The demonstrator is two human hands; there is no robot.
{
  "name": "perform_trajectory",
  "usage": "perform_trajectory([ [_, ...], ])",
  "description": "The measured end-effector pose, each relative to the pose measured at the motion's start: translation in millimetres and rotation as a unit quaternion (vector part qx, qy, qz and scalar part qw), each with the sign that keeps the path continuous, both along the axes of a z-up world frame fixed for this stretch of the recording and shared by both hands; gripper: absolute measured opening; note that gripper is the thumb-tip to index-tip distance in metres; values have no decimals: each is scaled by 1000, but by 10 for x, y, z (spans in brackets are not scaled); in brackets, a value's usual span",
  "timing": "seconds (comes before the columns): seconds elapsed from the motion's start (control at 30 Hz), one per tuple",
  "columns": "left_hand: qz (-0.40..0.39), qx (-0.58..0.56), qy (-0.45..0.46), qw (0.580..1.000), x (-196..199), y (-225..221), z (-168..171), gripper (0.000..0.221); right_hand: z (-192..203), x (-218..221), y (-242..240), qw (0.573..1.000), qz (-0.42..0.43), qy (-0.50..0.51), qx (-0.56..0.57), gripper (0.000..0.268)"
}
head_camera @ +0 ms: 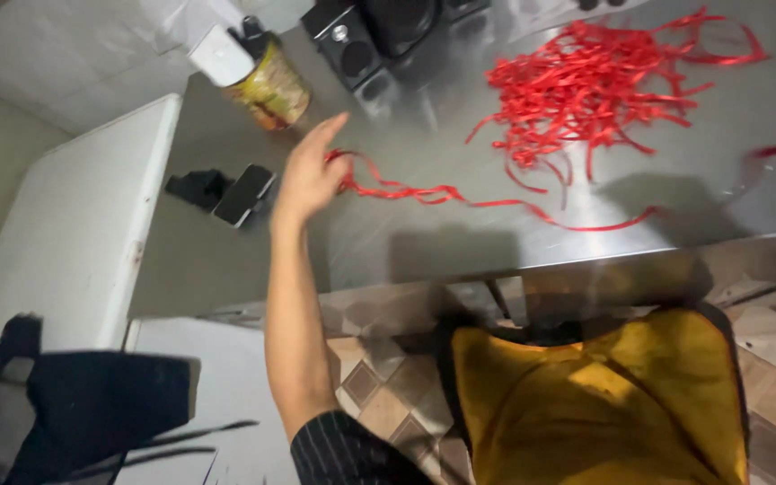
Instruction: The recorder is tying numerous small red ribbons and occasionally trimming them with scissors on a stainless steel work surface.
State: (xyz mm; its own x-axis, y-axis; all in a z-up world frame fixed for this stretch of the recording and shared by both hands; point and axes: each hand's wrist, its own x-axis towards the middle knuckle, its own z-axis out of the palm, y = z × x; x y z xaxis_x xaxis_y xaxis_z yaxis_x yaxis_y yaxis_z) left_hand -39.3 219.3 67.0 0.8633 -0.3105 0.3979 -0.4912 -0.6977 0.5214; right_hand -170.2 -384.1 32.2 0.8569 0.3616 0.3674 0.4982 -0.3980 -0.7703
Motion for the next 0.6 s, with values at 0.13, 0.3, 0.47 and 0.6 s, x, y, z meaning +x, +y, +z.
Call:
perform_trajectory([
  [0.13,-222,-91,17,971,-648,-1361,109,56,523,-477,899,995,-100,11,-18,24],
  [0.3,-427,-197,142,871,-1141,-2235,-270,60,380,-459,1492,989,-5,-137,49,19],
  [0.47,-398,-290,366,790,-828,-2346,-758,36,-42,-504,1013,986,-59,-42,150,15],
  [0.6,-289,-173,367,867,-709,-2412,-750,12,-234,-447,768,955,-123,-31,269,11],
])
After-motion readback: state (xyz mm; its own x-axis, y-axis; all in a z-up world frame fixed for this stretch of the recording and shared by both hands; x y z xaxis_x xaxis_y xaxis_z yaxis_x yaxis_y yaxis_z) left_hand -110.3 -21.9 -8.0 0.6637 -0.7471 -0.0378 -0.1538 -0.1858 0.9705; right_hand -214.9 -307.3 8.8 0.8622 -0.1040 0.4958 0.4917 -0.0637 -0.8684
